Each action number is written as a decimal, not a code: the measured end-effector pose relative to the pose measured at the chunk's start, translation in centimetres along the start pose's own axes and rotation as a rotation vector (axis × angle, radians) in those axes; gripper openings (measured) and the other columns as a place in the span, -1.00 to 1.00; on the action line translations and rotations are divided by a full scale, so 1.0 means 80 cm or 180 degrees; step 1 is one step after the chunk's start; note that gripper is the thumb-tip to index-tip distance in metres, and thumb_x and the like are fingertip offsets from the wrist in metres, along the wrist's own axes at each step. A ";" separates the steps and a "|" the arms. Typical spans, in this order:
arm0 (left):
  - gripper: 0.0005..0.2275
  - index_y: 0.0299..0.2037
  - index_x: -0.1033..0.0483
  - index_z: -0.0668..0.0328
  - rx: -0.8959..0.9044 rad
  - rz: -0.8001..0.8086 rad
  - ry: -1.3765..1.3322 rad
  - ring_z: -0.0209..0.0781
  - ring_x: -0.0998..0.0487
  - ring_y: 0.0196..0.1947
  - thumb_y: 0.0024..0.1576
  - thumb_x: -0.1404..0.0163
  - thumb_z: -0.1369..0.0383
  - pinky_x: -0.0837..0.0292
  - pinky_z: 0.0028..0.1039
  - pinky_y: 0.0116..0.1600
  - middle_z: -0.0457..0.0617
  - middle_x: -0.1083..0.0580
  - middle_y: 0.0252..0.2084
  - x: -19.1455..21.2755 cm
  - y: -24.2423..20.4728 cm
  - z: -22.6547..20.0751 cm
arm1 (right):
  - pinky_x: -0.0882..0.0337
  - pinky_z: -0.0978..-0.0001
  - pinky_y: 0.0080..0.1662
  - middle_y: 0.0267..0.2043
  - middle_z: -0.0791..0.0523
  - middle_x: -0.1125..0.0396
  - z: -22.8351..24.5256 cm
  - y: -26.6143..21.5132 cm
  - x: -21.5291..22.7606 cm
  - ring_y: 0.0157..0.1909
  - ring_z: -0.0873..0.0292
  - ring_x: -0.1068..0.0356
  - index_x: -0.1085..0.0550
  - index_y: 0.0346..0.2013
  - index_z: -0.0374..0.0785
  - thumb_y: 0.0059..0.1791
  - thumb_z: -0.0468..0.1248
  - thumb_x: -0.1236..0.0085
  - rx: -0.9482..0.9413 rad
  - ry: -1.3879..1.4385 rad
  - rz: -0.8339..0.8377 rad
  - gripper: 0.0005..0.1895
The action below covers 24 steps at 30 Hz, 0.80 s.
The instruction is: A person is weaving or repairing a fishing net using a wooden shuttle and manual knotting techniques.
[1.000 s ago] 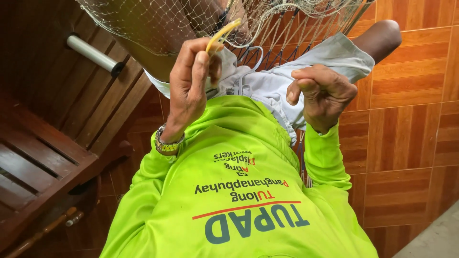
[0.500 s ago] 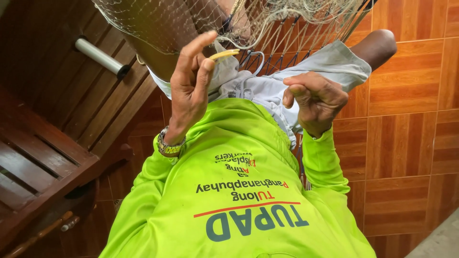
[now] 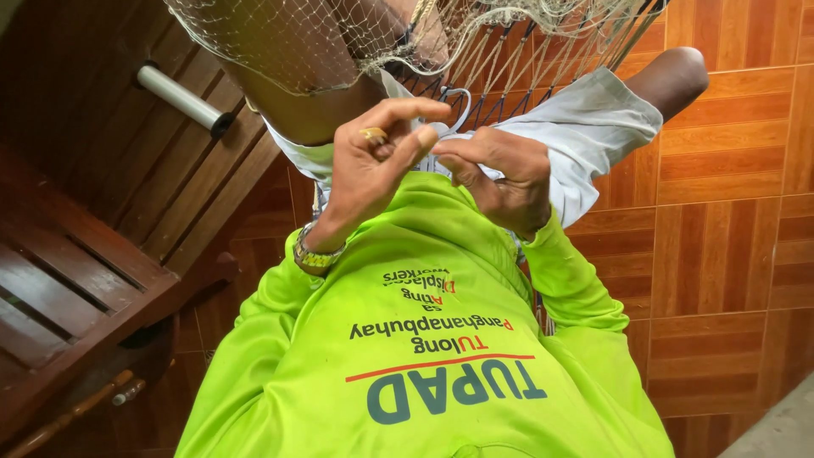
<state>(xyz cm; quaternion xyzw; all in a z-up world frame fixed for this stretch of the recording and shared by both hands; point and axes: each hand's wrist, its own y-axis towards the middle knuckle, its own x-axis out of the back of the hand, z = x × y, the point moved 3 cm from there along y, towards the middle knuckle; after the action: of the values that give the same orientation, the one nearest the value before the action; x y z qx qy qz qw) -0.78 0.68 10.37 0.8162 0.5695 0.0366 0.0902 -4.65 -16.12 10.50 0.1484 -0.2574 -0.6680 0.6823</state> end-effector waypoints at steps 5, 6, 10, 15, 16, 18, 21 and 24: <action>-0.83 -0.27 -0.52 0.42 -0.0095 0.0141 -0.1148 -0.53 -0.08 -0.61 0.29 -0.01 0.42 -0.13 -0.72 -0.47 -0.19 -0.16 -0.66 0.002 0.008 0.033 | -0.47 0.35 -0.25 -0.41 -0.03 -0.41 -0.018 -0.006 -0.002 -0.41 0.24 -0.35 -0.63 -0.13 -0.38 0.05 -0.49 -0.22 -0.0379 0.0630 -0.0025 -0.88; -0.80 -0.26 -0.46 0.47 -0.0105 0.0148 -0.1418 -0.54 -0.05 -0.63 0.33 0.06 0.42 -0.10 -0.73 -0.50 -0.22 -0.11 -0.65 0.004 0.007 0.044 | -0.47 0.33 -0.23 -0.36 -0.05 -0.42 -0.022 -0.006 0.000 -0.38 0.24 -0.32 -0.63 -0.13 -0.40 0.05 -0.50 -0.21 -0.0398 0.0654 -0.0122 -0.87; -0.79 -0.25 -0.38 0.43 -0.0073 0.0128 -0.1649 -0.53 0.00 -0.64 0.37 0.12 0.38 -0.01 -0.73 -0.54 -0.23 -0.04 -0.66 0.010 0.005 0.058 | -0.44 0.31 -0.17 -0.24 -0.07 -0.41 -0.007 -0.005 0.008 -0.28 0.23 -0.32 -0.63 -0.13 -0.41 0.06 -0.46 -0.23 -0.0170 0.0105 -0.0418 -0.88; -0.74 -0.31 -0.29 0.14 0.0321 0.0165 -0.1416 -0.50 0.05 -0.62 0.34 0.09 0.17 0.10 -0.66 -0.52 -0.21 -0.16 -0.45 0.009 -0.001 0.046 | -0.45 0.14 0.13 -0.05 -0.02 -0.29 0.006 -0.005 0.009 0.02 0.02 -0.36 -0.50 -0.13 -0.22 0.12 -0.31 -0.17 0.0035 -0.0596 -0.0589 -0.94; -0.74 -0.31 -0.29 0.14 0.0325 0.0172 -0.1425 -0.50 0.05 -0.62 0.34 0.09 0.17 0.10 -0.66 -0.52 -0.21 -0.16 -0.45 0.010 -0.002 0.049 | -0.45 0.14 0.13 -0.05 -0.02 -0.29 0.006 -0.005 0.010 0.02 0.02 -0.36 -0.50 -0.13 -0.22 0.12 -0.31 -0.17 0.0029 -0.0606 -0.0592 -0.94; -0.73 -0.28 -0.27 0.14 0.0327 0.0136 -0.1531 -0.49 0.03 -0.60 0.34 0.09 0.14 0.15 -0.65 -0.50 -0.16 -0.21 -0.41 0.012 -0.003 0.054 | -0.43 0.24 0.04 0.01 -0.03 -0.24 0.006 -0.005 0.011 0.07 0.05 -0.32 -0.49 -0.14 -0.20 0.12 -0.31 -0.16 0.0044 -0.0552 -0.0621 -0.96; -0.73 -0.30 -0.26 0.13 0.0387 0.0058 -0.1465 -0.50 0.03 -0.61 0.33 0.09 0.14 0.16 -0.65 -0.50 -0.18 -0.21 -0.43 0.013 -0.004 0.054 | -0.43 0.27 0.03 0.05 -0.01 -0.22 0.009 -0.006 0.010 0.07 0.08 -0.29 -0.49 -0.15 -0.17 0.11 -0.32 -0.17 0.0016 -0.0536 -0.0665 -0.96; -0.71 -0.31 -0.25 0.08 0.0376 0.0030 -0.1410 -0.49 0.04 -0.59 0.32 0.07 0.09 0.16 -0.66 -0.50 -0.18 -0.17 -0.46 0.012 -0.004 0.053 | -0.45 0.28 0.00 0.07 0.00 -0.21 0.010 -0.007 0.010 -0.14 0.11 -0.33 -0.47 -0.13 -0.15 0.12 -0.32 -0.16 0.0033 -0.0440 -0.0671 -0.96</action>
<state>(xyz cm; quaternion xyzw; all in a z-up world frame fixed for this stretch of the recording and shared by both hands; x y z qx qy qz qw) -0.05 1.27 6.12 0.8109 0.5330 -0.1765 0.1649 -5.60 -16.81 10.97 0.1317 -0.2902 -0.7433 0.5882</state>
